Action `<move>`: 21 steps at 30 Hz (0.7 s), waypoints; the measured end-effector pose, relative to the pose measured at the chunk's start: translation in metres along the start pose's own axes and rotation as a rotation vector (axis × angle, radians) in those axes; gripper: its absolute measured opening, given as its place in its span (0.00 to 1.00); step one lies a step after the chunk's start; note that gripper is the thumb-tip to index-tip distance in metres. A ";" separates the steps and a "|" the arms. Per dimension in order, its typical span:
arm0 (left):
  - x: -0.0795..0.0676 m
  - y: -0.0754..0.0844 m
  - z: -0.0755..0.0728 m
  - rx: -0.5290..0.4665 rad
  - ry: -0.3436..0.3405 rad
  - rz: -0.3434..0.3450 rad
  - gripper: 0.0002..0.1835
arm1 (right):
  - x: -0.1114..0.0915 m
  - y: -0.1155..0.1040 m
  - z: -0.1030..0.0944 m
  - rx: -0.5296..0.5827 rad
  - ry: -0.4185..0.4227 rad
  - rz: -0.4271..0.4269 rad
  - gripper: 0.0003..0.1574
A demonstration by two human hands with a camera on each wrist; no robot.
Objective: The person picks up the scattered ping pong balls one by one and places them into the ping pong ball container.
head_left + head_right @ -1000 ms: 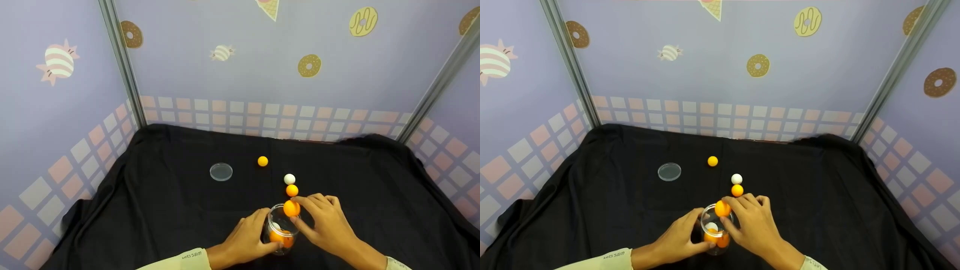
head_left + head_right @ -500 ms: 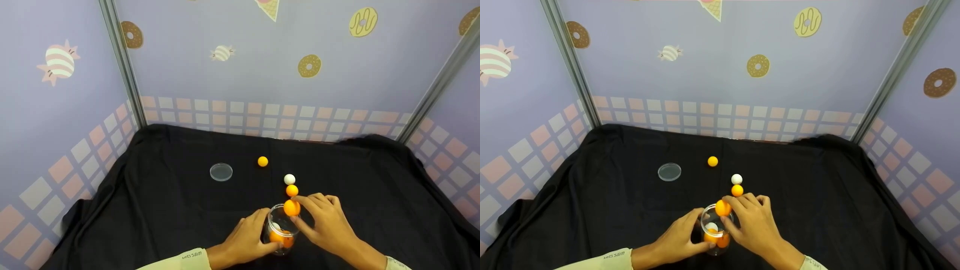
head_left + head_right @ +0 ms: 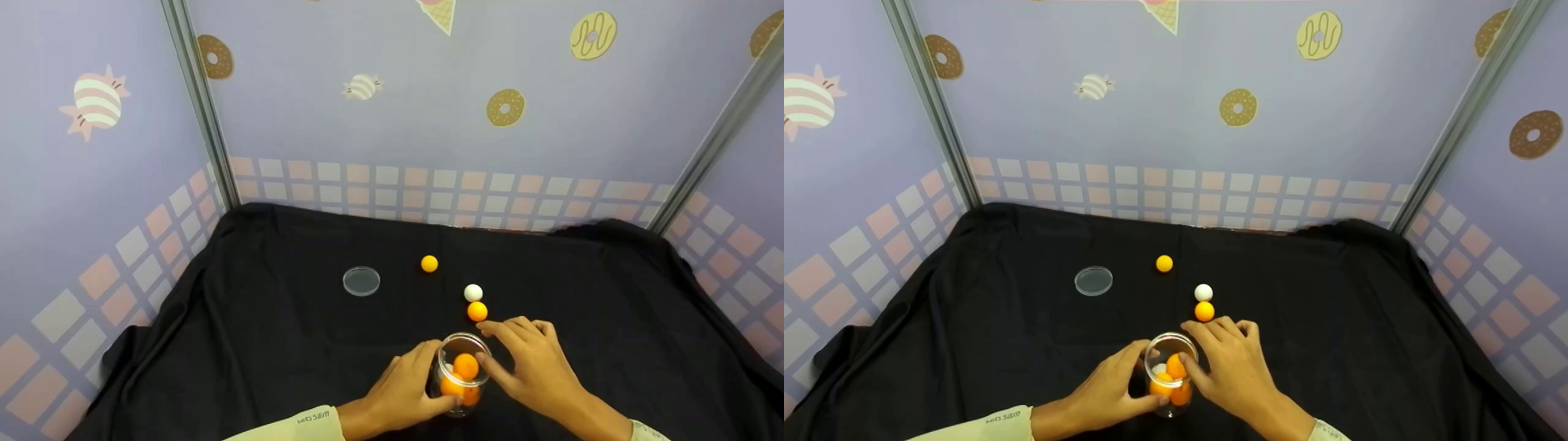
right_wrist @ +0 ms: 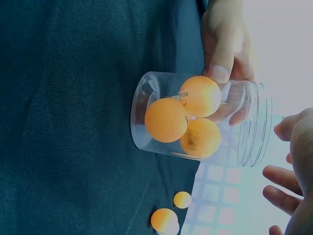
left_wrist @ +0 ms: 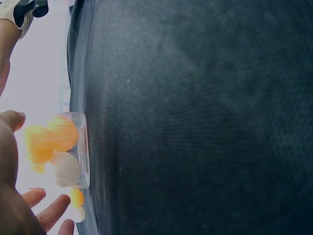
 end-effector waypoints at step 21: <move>0.000 -0.001 -0.001 -0.009 -0.024 -0.009 0.39 | 0.026 0.022 0.021 0.058 0.011 0.083 0.26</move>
Point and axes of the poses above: each hand's wrist, its own x-axis towards the middle knuckle, its own z-axis out of the palm, y = z × x, the point moved 4 cm from there along x, towards the middle knuckle, and after that the axes turned 14 degrees about x, right-handed, at the moved point
